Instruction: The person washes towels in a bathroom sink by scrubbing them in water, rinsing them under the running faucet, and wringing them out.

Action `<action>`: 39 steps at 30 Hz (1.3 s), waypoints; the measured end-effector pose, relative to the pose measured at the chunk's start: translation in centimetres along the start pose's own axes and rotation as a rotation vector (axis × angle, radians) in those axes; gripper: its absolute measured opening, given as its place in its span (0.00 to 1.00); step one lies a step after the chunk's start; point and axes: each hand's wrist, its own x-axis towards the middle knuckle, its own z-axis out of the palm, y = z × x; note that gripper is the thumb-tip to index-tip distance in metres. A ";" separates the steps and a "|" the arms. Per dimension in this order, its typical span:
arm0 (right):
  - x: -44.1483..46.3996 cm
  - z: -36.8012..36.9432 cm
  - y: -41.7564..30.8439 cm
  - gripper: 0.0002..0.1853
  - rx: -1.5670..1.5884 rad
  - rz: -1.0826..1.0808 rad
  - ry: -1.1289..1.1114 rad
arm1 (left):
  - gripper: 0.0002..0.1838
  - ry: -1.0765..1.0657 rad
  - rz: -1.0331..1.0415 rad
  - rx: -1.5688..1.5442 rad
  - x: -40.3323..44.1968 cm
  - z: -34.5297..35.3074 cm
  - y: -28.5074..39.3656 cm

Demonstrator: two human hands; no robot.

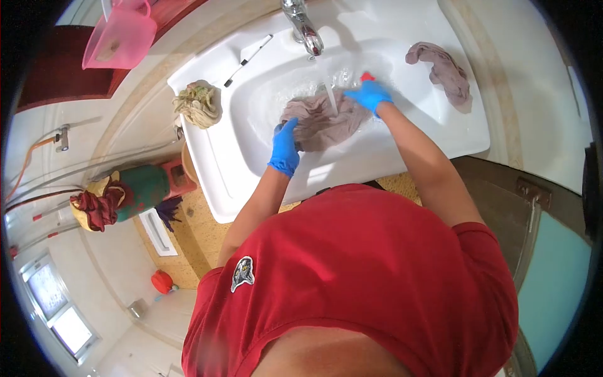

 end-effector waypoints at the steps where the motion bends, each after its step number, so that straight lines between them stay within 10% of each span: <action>1: -1.1 0.4 -1.3 0.35 -0.084 -0.044 -0.026 | 0.31 0.092 -0.028 0.072 -0.1 -0.4 0.2; 5: -3.6 2.6 -3.2 0.34 -0.131 -0.115 -0.175 | 0.49 0.291 0.059 0.251 -0.8 -1.3 0.5; 8: -3.5 7.2 -3.9 0.31 0.443 -0.181 -0.230 | 0.38 0.045 -0.279 -0.132 -2.7 -0.6 1.9; 10: -7.9 2.8 -9.2 0.30 0.446 -0.308 -0.275 | 0.33 -0.298 0.043 0.178 -3.5 -0.5 0.4; 12: -11.3 -0.8 -13.1 0.21 0.490 -0.410 -0.359 | 0.32 -0.498 -0.369 -0.489 -2.5 0.3 2.5; 14: -13.6 -2.2 -15.2 0.17 0.621 -0.589 -0.298 | 0.26 -0.568 0.566 0.710 -1.7 0.9 4.7; 15: -14.1 -2.4 -15.9 0.21 0.644 -0.641 -0.271 | 0.25 -0.703 0.343 0.199 -2.8 0.5 4.9; 19: -16.0 -4.6 -18.5 0.22 1.077 -0.832 -0.354 | 0.22 -0.540 0.382 0.073 -4.3 1.1 4.5; 22: -16.1 -7.6 -18.3 0.17 1.443 -0.663 -0.565 | 0.22 -0.427 0.861 0.760 0.4 -1.8 -0.1; 25: -10.1 -4.0 -16.6 0.20 1.017 -0.573 0.037 | 0.22 -0.329 1.144 1.227 1.9 -2.7 -2.2; 29: -3.1 -0.8 -9.6 0.28 0.286 -0.446 0.328 | 0.22 -0.521 0.680 0.740 -3.2 2.6 2.2; 31: -2.9 -4.5 -7.4 0.32 0.128 -0.247 -0.238 | 0.23 -0.597 0.317 0.228 -4.3 4.0 3.6; 33: -0.7 -3.3 -4.0 0.32 0.047 -0.260 -0.202 | 0.23 -0.539 -0.200 -0.472 -3.3 4.6 2.9; 39: 3.7 -0.3 3.3 0.30 -0.216 -0.160 0.184 | 0.33 -0.330 -0.291 -0.371 4.4 -2.8 -2.1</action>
